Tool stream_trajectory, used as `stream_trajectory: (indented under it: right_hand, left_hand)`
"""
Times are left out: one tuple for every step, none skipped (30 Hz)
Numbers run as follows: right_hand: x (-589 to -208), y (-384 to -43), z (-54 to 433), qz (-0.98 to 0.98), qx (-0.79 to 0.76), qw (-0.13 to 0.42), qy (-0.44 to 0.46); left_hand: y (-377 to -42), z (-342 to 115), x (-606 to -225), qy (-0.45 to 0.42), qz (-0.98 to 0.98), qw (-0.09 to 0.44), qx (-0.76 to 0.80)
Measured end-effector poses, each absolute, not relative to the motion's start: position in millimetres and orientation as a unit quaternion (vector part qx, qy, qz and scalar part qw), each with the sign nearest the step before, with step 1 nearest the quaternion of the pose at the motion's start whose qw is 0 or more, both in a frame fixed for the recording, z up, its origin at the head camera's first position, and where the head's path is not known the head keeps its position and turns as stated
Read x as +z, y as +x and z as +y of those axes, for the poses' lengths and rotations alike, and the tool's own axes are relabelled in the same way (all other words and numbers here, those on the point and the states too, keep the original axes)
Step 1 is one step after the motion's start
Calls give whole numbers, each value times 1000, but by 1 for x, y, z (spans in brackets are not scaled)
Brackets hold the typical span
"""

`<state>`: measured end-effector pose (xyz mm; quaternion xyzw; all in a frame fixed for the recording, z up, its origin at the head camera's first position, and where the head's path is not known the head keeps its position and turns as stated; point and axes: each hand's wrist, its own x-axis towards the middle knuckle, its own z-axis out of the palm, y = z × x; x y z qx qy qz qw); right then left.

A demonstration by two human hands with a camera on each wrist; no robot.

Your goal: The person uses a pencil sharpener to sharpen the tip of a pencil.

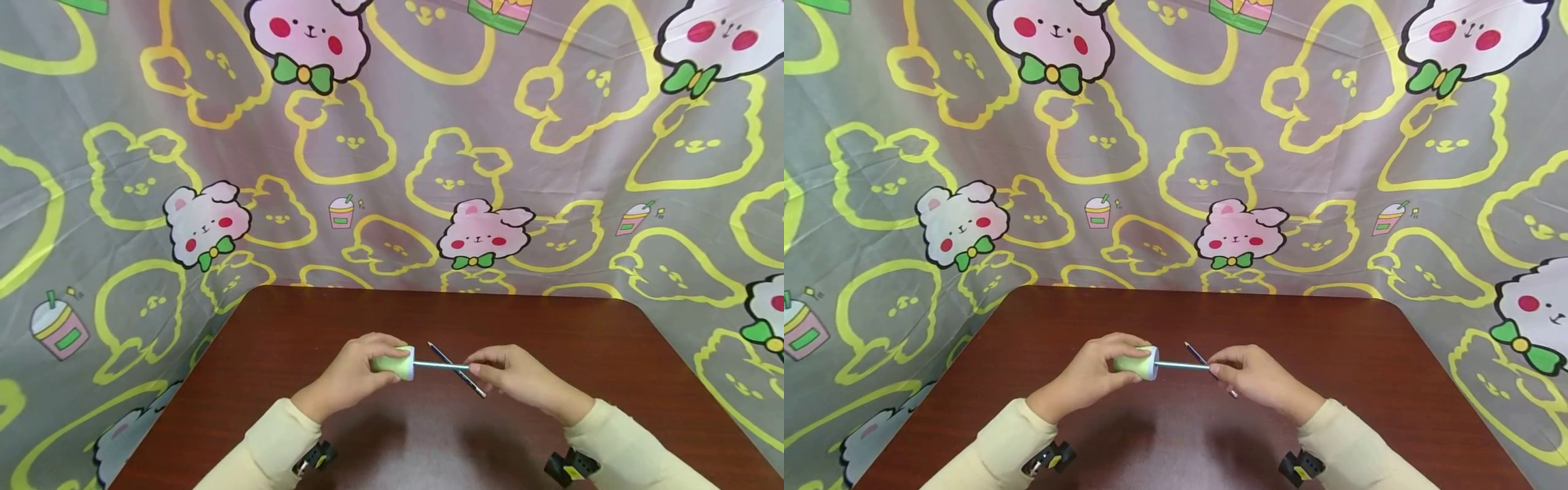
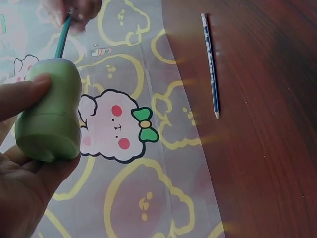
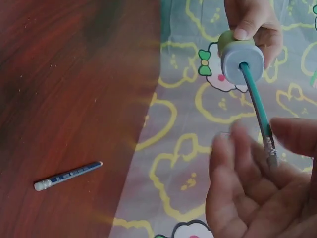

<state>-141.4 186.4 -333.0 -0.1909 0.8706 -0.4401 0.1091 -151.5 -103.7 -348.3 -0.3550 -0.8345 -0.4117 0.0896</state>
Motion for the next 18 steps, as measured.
stream_trajectory:
  right_hand:
    - [-333,-141,186,881,-425,90,-190]
    - [-334,-139,187,890,-409,68,-189]
    - [-334,-138,187,898,-394,41,-191]
    - [-336,-136,187,906,-377,10,-193]
    - [-337,-134,187,911,-360,-27,-199]
    - [-339,-133,187,912,-345,-65,-211]
    - [-342,-131,187,911,-323,-110,-230]
    - [-345,-131,188,906,-297,-162,-253]
    - [-348,-130,188,897,-267,-215,-278]
    - [-351,-131,188,883,-236,-269,-303]
    - [-353,-132,188,864,-206,-320,-329]
    - [-355,-133,188,840,-180,-368,-355]
    - [-356,-135,187,815,-157,-410,-378]
    - [-357,-137,187,791,-136,-444,-398]
    - [-358,-139,186,770,-120,-471,-414]
    - [-358,-141,185,749,-108,-493,-429]
    - [-358,-142,184,732,-98,-511,-441]
    - [-359,-143,183,719,-91,-523,-449]
  left_hand:
    - [-152,-103,-348,-351,-835,86,-414]
    - [-152,-103,-348,-346,-836,81,-417]
    - [-152,-103,-348,-342,-837,77,-421]
    - [-152,-104,-348,-339,-836,74,-424]
    - [-152,-104,-348,-338,-836,71,-427]
    - [-152,-104,-348,-337,-834,70,-431]
    - [-152,-104,-348,-336,-833,67,-435]
    - [-152,-105,-348,-336,-830,66,-439]
    - [-152,-105,-348,-337,-828,64,-443]
    - [-152,-105,-348,-337,-826,62,-448]
    - [-153,-105,-348,-337,-824,61,-451]
    - [-153,-106,-348,-337,-822,59,-455]
    - [-153,-106,-348,-334,-822,55,-458]
    - [-153,-106,-348,-334,-820,53,-462]
    - [-154,-106,-347,-330,-819,47,-466]
    - [-154,-105,-347,-327,-819,40,-470]
    - [-154,-105,-347,-324,-819,34,-473]
    - [-154,-106,-346,-321,-819,27,-476]
